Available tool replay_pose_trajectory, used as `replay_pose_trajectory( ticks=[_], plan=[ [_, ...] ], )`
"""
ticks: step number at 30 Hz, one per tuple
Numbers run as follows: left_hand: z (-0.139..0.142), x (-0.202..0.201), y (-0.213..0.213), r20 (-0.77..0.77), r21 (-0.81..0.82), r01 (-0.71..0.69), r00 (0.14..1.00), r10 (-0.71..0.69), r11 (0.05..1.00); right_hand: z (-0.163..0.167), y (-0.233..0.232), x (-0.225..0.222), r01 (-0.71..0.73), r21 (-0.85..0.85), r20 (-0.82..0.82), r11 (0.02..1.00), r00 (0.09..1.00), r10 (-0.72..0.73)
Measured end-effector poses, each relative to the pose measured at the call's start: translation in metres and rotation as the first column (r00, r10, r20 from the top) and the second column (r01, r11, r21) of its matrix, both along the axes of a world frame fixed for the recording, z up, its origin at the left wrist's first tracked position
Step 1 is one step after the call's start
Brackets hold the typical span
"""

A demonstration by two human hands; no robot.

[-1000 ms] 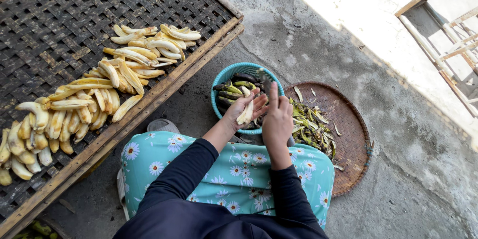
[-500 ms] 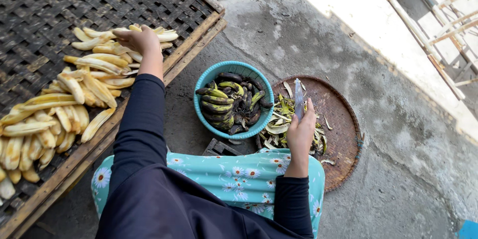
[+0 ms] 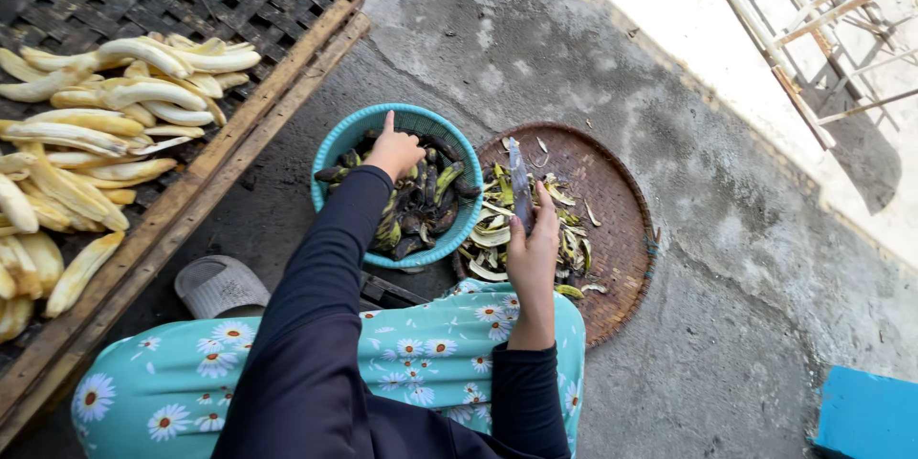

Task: The person sits on the ground and peels bananas one at a time using a small knife, cutting the peel and pulling it off by hand. Peeled bananas are placed on a slatted bamboo drying tray, and peels are discarded onto a round winnowing basket.

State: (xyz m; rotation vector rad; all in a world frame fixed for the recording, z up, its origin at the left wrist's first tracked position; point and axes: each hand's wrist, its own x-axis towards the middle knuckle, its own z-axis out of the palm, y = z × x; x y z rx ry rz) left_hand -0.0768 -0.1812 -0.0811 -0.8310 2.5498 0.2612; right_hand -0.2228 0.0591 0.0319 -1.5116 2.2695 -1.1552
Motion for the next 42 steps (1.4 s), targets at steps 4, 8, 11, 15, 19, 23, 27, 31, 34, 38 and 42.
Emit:
replay_pose_trajectory(
  ticks=[4, 8, 11, 15, 19, 23, 27, 31, 34, 38, 42],
  plan=[
    [0.006, 0.009, -0.007, -0.272, -0.043, 0.180, 0.944, -0.185, 0.983, 0.000, 0.001, 0.001, -0.030, -0.002, 0.092, 1.000, 0.995, 0.031],
    [0.013, 0.017, 0.002, -0.104, -0.245, 0.500, 0.838, -0.535, 0.831, 0.004, 0.000, 0.006, -0.062, -0.020, 0.150, 0.998, 0.987, 0.065],
    [0.009, 0.006, 0.013, 0.073, -0.214, 0.428, 0.903, -0.423, 0.878, 0.008, 0.002, 0.010, -0.093, -0.048, 0.119, 0.995, 0.988, 0.098],
    [0.007, -0.038, 0.021, 0.435, -0.021, -0.005, 0.900, 0.013, 1.000, 0.010, 0.002, 0.013, -0.101, -0.034, 0.109, 0.994, 0.989, 0.105],
    [0.022, -0.043, 0.012, 0.576, 0.114, -0.141, 0.816, 0.050, 0.983, 0.007, 0.006, 0.012, -0.116, -0.055, 0.079, 0.992, 0.990, 0.120],
    [0.055, -0.026, -0.010, 0.397, 0.339, -0.193, 0.917, 0.046, 0.921, 0.003, 0.004, 0.012, -0.126, -0.058, 0.063, 0.990, 0.990, 0.130],
    [0.090, 0.010, -0.020, 0.033, 0.846, -0.259, 0.898, 0.439, 0.466, 0.004, 0.001, 0.017, -0.058, -0.016, 0.247, 0.998, 0.967, 0.060],
    [0.095, 0.033, 0.019, 0.049, 0.980, 0.181, 0.214, 0.976, -0.089, 0.009, 0.001, 0.031, -0.163, -0.197, 0.386, 0.967, 0.893, 0.229],
    [0.086, 0.042, 0.053, 0.013, 0.932, 0.356, 0.136, 0.991, -0.061, 0.014, 0.008, 0.047, -0.286, -0.254, 0.399, 0.924, 0.839, 0.369],
    [0.064, 0.047, 0.105, 0.232, 0.813, 0.558, -0.048, 0.972, -0.167, 0.024, 0.011, 0.066, -0.408, -0.244, 0.288, 0.880, 0.836, 0.468],
    [0.049, 0.065, 0.133, 0.302, 0.744, 0.648, -0.108, 0.947, -0.163, 0.033, 0.016, 0.076, -0.511, -0.270, 0.229, 0.816, 0.789, 0.570]
  ],
)
